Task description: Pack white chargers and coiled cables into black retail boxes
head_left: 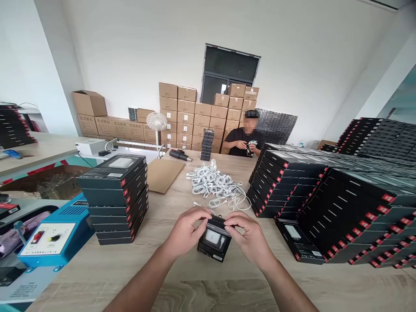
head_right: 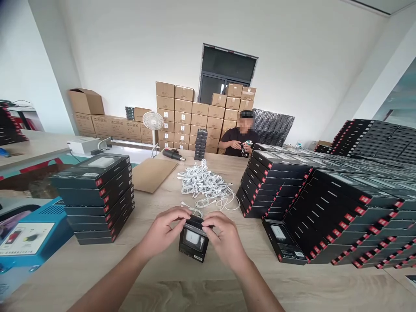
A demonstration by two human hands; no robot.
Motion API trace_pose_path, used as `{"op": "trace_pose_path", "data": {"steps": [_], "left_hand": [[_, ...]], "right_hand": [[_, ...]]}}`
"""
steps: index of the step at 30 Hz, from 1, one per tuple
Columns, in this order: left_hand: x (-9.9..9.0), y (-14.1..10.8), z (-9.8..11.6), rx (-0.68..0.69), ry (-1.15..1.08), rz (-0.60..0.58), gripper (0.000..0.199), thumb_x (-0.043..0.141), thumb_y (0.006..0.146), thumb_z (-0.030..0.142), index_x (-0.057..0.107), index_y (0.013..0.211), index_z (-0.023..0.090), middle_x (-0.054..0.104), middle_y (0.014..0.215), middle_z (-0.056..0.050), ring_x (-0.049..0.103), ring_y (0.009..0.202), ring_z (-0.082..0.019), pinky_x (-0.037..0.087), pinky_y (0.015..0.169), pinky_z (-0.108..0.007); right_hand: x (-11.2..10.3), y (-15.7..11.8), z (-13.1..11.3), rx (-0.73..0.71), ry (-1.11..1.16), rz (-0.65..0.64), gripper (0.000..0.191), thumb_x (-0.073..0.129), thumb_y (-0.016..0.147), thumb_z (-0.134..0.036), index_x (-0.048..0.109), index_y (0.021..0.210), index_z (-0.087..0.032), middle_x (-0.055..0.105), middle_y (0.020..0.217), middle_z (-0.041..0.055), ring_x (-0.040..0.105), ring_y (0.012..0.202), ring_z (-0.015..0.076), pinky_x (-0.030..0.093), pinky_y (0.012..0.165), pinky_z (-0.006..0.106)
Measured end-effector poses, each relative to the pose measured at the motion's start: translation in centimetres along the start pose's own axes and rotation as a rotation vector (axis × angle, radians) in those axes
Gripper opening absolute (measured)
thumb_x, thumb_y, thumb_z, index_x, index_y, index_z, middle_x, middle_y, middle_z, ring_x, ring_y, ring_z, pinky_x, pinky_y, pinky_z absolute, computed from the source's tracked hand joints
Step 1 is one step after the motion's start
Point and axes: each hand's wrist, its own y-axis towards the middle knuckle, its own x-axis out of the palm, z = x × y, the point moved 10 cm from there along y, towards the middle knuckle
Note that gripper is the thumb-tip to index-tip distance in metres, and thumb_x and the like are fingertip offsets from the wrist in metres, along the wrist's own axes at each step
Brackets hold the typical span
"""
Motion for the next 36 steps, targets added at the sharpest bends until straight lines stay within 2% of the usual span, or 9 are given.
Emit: {"op": "trace_pose_path", "data": {"steps": [13,15,18,21,24,29,31,33,36], "left_hand": [[0.3,-1.5,-1.2,-0.042,-0.032,-0.027,0.021,0.053,0.092,0.022,0.07,0.106,0.023,0.063,0.13,-0.013,0.06,0.121,-0.025,0.047,0.104,-0.042],[0.6,-2.6,-1.6,-0.094,-0.023,0.039,0.042,0.06,0.087,0.025,0.06,0.13,0.026,0.051,0.146,-0.014,0.049,0.134,-0.03,0.044,0.108,-0.046],[1.5,-5.0,-1.6,-0.229,0.145,0.133,0.099,0.08,0.068,0.029,0.03,0.154,0.029,0.023,0.163,-0.014,0.032,0.144,-0.04,0.04,0.11,-0.056],[1.7,-6.1,0.4,-0.258,0.418,0.11,0.112,0.086,0.054,0.022,0.034,0.152,0.032,0.021,0.163,-0.015,0.03,0.141,-0.05,0.035,0.109,-0.066],[-2.8,-5.0,4.3,-0.185,0.649,0.174,0.1,0.078,0.061,0.018,0.036,0.151,0.034,0.026,0.16,-0.013,0.034,0.139,-0.049,0.037,0.107,-0.065],[-18.3,-0.2,10.2,-0.24,1.024,0.415,0.081,0.073,0.071,0.044,0.044,0.145,0.026,0.027,0.159,-0.014,0.035,0.138,-0.049,0.037,0.107,-0.064],[-23.9,1.7,9.7,-0.369,1.136,0.422,0.075,0.066,0.076,0.051,0.046,0.144,0.025,0.033,0.156,-0.015,0.039,0.136,-0.047,0.039,0.106,-0.063],[-27.7,2.8,7.1,-0.559,1.174,0.294,0.074,0.062,0.078,0.059,0.052,0.14,0.021,0.042,0.151,-0.019,0.049,0.129,-0.047,0.044,0.101,-0.06],[-29.1,3.0,3.0,-0.699,1.117,0.058,0.078,0.058,0.076,0.071,0.06,0.131,0.015,0.056,0.14,-0.02,0.058,0.119,-0.043,0.047,0.099,-0.054]], "right_hand": [[0.6,-1.9,2.3,0.087,0.055,-0.032,0.014,0.067,0.089,-0.031,0.078,0.097,-0.028,0.069,0.12,0.0077,0.067,0.111,0.0239,0.055,0.096,0.041],[0.0,-1.8,3.4,0.15,0.132,0.091,0.017,0.069,0.086,-0.037,0.078,0.095,-0.026,0.072,0.117,0.0093,0.068,0.108,0.0255,0.057,0.092,0.041],[-0.9,-1.0,4.4,0.268,0.278,0.308,0.027,0.074,0.08,-0.045,0.076,0.094,-0.021,0.076,0.107,0.0108,0.071,0.098,0.0268,0.058,0.089,0.042],[-0.2,0.9,3.6,0.342,0.386,0.343,0.038,0.078,0.076,-0.047,0.074,0.103,-0.02,0.076,0.108,0.011,0.071,0.101,0.0283,0.056,0.093,0.045],[1.3,2.4,2.3,0.372,0.5,0.26,0.053,0.074,0.079,-0.051,0.066,0.124,-0.024,0.067,0.13,0.0117,0.063,0.12,0.0311,0.056,0.095,0.048],[2.2,0.0,4.4,0.457,0.408,0.168,0.053,0.07,0.078,-0.058,0.07,0.121,-0.026,0.062,0.137,0.0111,0.052,0.133,0.0342,0.047,0.105,0.052],[2.1,-2.4,6.8,0.512,0.361,0.165,0.054,0.071,0.075,-0.06,0.073,0.116,-0.025,0.066,0.132,0.0121,0.056,0.129,0.036,0.047,0.105,0.053],[1.5,-4.8,9.4,0.544,0.31,0.179,0.053,0.07,0.073,-0.061,0.075,0.111,-0.025,0.069,0.128,0.0121,0.058,0.126,0.0363,0.047,0.105,0.052],[-0.9,-7.7,13.1,0.559,0.202,0.211,0.049,0.068,0.073,-0.059,0.076,0.108,-0.027,0.068,0.128,0.0111,0.062,0.122,0.0348,0.053,0.098,0.046]]}}
